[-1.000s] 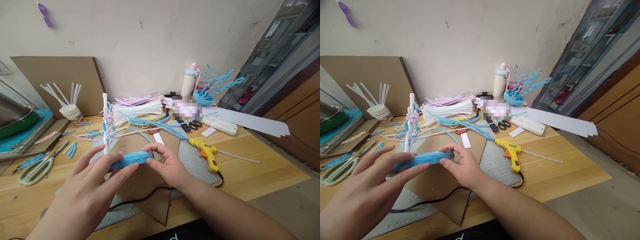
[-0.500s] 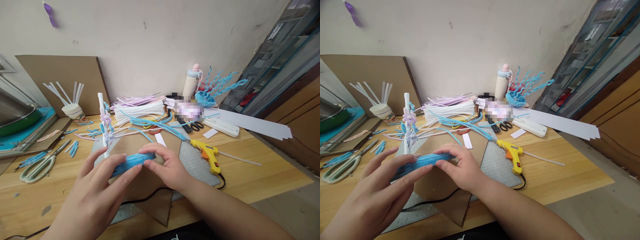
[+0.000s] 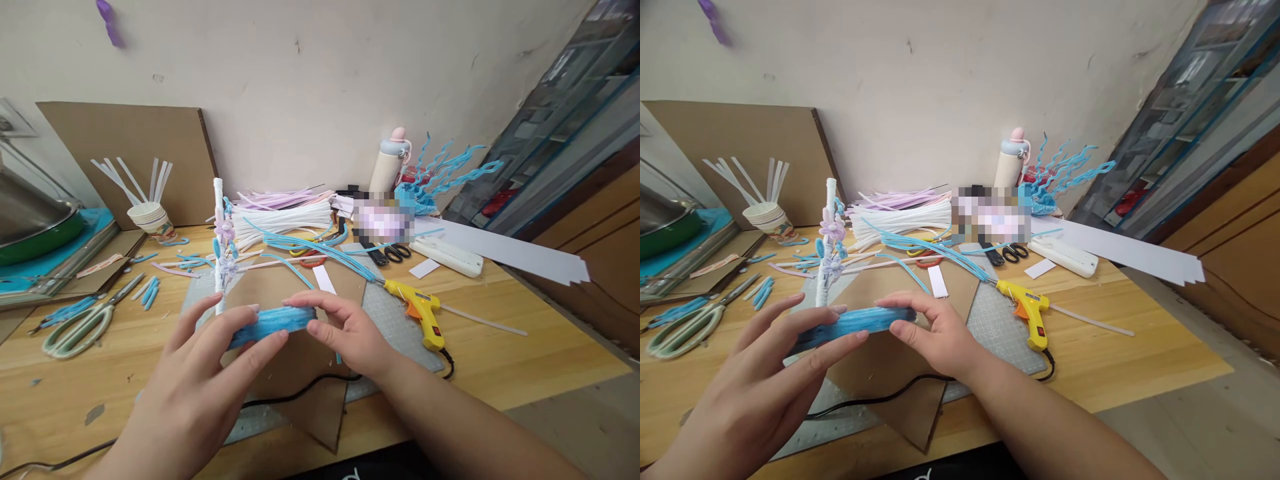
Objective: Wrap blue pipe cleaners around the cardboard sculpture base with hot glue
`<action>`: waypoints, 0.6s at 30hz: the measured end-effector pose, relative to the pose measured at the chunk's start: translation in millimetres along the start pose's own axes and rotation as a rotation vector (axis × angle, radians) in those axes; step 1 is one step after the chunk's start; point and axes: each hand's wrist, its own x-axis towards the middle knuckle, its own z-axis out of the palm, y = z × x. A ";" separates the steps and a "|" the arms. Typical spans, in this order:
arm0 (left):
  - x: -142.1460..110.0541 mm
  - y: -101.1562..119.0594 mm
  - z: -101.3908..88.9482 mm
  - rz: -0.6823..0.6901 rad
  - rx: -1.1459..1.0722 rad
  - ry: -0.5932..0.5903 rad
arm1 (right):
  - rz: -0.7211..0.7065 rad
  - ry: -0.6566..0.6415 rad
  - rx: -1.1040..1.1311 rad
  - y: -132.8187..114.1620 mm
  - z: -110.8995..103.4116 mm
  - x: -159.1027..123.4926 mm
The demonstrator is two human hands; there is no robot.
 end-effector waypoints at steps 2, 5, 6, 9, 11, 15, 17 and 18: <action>-0.2 -0.6 0.9 0.002 -0.002 -0.004 | 0.022 0.008 -0.013 1.1 -1.9 -0.3; -1.3 -0.7 1.8 -0.004 -0.011 -0.010 | 0.029 0.042 -0.027 2.4 -1.2 0.4; -1.7 -0.6 2.0 -0.003 -0.013 -0.009 | 0.028 0.050 -0.029 2.9 -0.4 0.7; -2.1 -0.5 2.3 0.001 -0.014 -0.002 | 0.032 0.067 -0.025 3.9 1.1 1.1; -1.7 -0.3 2.6 -0.002 -0.016 0.005 | 0.040 0.065 -0.015 2.3 0.6 1.2; 0.0 0.9 2.4 0.002 -0.019 0.002 | 0.061 -0.011 0.003 -11.4 -3.7 3.5; 1.1 1.7 1.9 0.008 -0.019 0.003 | 0.063 -0.052 -0.017 -21.2 -5.8 5.9; 1.7 1.9 1.7 0.010 -0.018 0.006 | 0.059 -0.069 -0.052 -25.8 -6.5 7.2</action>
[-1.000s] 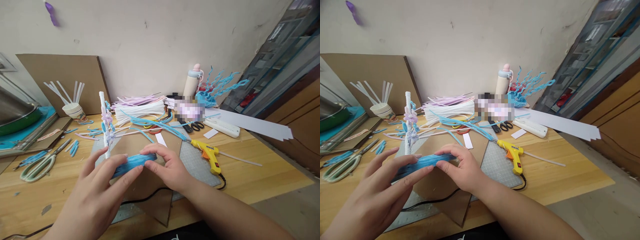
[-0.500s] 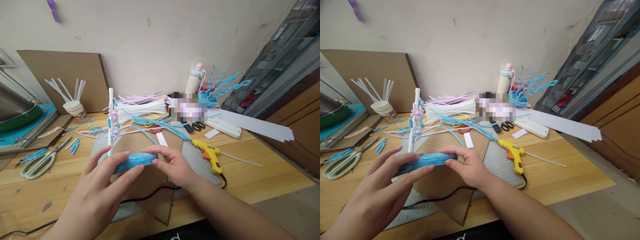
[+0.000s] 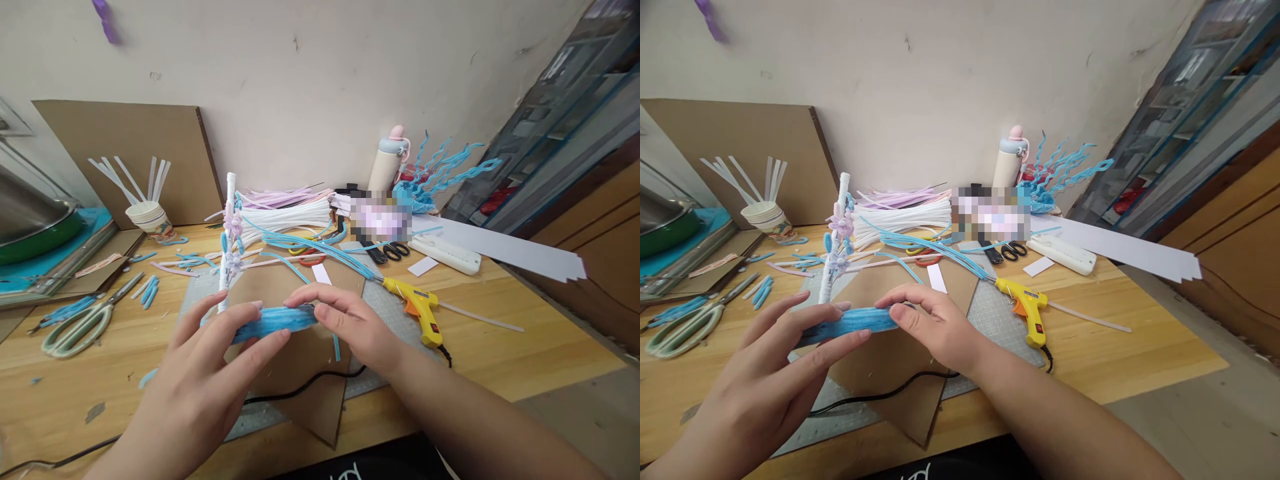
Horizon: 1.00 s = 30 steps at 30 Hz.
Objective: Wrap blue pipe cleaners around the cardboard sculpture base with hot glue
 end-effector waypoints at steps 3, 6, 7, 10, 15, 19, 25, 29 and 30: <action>1.3 0.0 -0.1 0.004 0.004 -0.010 | -0.041 -0.042 -0.189 -9.1 -1.2 3.3; 1.9 -0.2 0.4 -0.002 0.019 -0.021 | -0.084 -0.057 -0.303 -10.2 0.1 6.1; 2.1 0.1 0.8 -0.013 0.023 -0.016 | -0.080 -0.053 -0.300 -9.3 0.8 6.7; 3.1 2.2 2.6 -0.081 -0.023 0.013 | 0.000 -0.037 -0.235 -5.3 3.7 7.0; 5.4 5.9 6.3 -0.202 -0.188 0.070 | 0.104 -0.009 -0.104 -0.7 7.7 5.3; 6.5 6.2 6.7 -0.233 -0.217 0.068 | 0.144 -0.011 -0.036 -5.8 11.1 4.8; 11.3 10.4 5.1 -0.230 -0.243 0.046 | 0.146 0.000 -0.089 -12.2 19.1 5.3; 15.0 13.1 4.8 -0.222 -0.244 0.031 | 0.117 0.024 -0.008 -5.9 20.8 4.8; 15.6 13.0 4.9 -0.219 -0.245 0.027 | 0.114 0.025 0.014 -4.3 20.6 4.5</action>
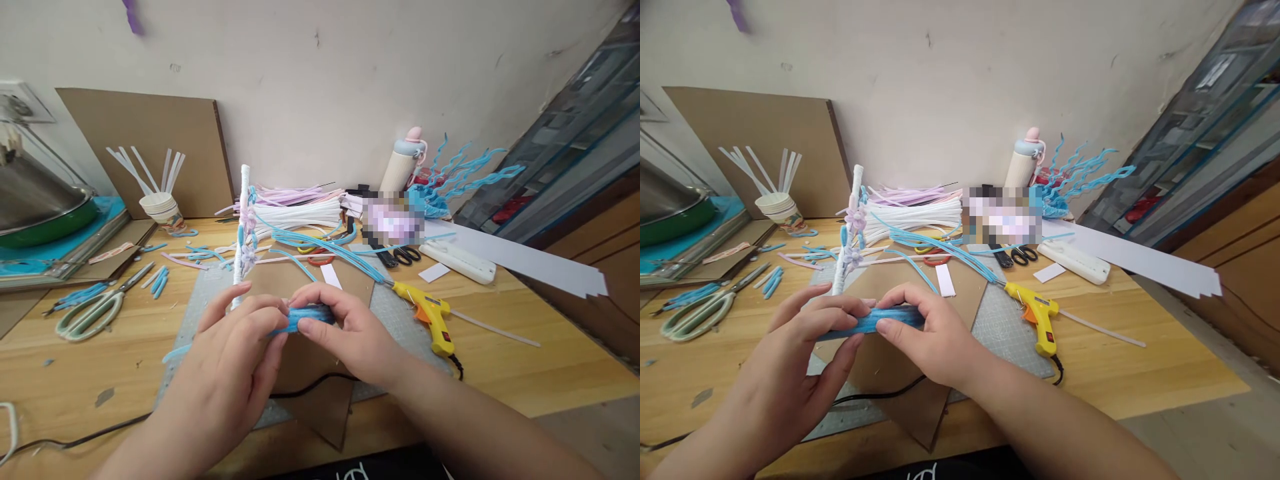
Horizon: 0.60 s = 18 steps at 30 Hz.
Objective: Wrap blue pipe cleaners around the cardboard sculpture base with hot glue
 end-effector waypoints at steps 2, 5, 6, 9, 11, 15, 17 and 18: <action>0.8 -0.6 -0.1 0.002 0.000 -0.008 | 0.005 -0.010 0.027 2.4 -1.2 -0.4; 0.8 -1.7 -0.6 -0.006 0.003 -0.016 | 0.022 -0.048 0.072 3.5 -3.3 -0.9; 0.7 -1.8 -0.7 -0.008 0.005 -0.019 | 0.024 -0.058 0.085 3.3 -3.8 -1.0; 1.1 -1.1 -0.3 -0.011 0.018 -0.028 | 0.021 -0.039 0.060 2.1 -3.4 -0.9; 3.0 -1.0 0.3 -0.013 0.020 -0.038 | 0.016 -0.005 0.003 1.4 -1.9 -0.7; 9.6 -4.2 -2.6 0.001 0.017 -0.044 | 0.001 0.043 -0.060 2.2 1.1 -0.3; 10.9 -5.4 -7.9 0.015 0.049 -0.050 | 0.005 0.072 -0.075 3.7 1.3 0.3; 9.9 -4.9 -11.0 0.022 0.076 -0.040 | 0.015 0.089 -0.075 4.5 1.0 0.8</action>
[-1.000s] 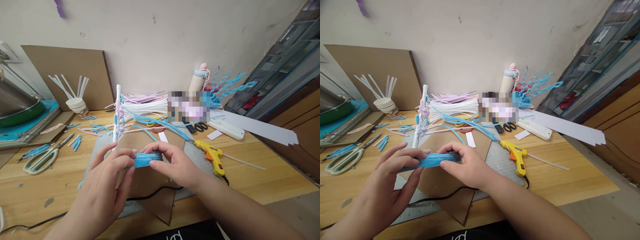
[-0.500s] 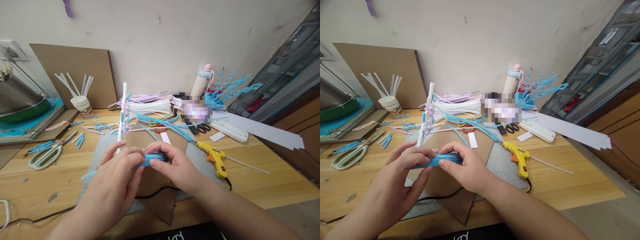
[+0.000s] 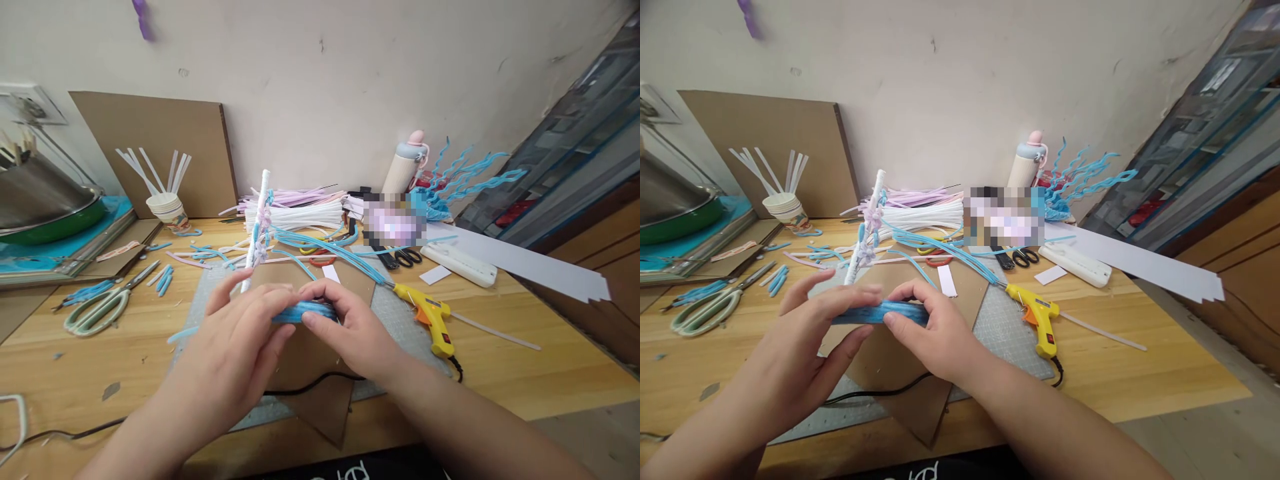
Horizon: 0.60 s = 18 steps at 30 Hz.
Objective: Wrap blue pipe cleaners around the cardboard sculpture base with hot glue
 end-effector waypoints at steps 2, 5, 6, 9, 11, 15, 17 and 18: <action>-6.5 3.7 -4.2 -0.001 0.052 0.108 | 0.035 0.026 0.018 1.3 -1.0 1.6; -23.3 15.0 3.9 -0.091 -0.006 0.447 | 0.089 0.032 0.070 2.5 -2.9 4.4; -28.7 18.7 11.4 -0.144 -0.085 0.489 | 0.093 0.026 0.086 2.7 -3.2 5.0; -38.8 23.9 42.2 -0.509 -0.130 0.595 | 0.074 0.017 0.112 3.0 -1.8 5.0; -41.7 23.2 62.1 -0.637 -0.156 0.478 | 0.066 0.025 0.120 2.9 0.8 3.3; -50.2 23.6 86.7 -0.769 -0.258 0.468 | 0.047 0.026 0.128 3.2 7.8 -1.9; -54.8 26.2 91.3 -0.822 -0.321 0.514 | 0.018 0.029 0.109 3.5 10.9 -4.2; -55.8 27.6 91.7 -0.832 -0.338 0.509 | 0.003 0.030 0.101 3.4 12.2 -5.1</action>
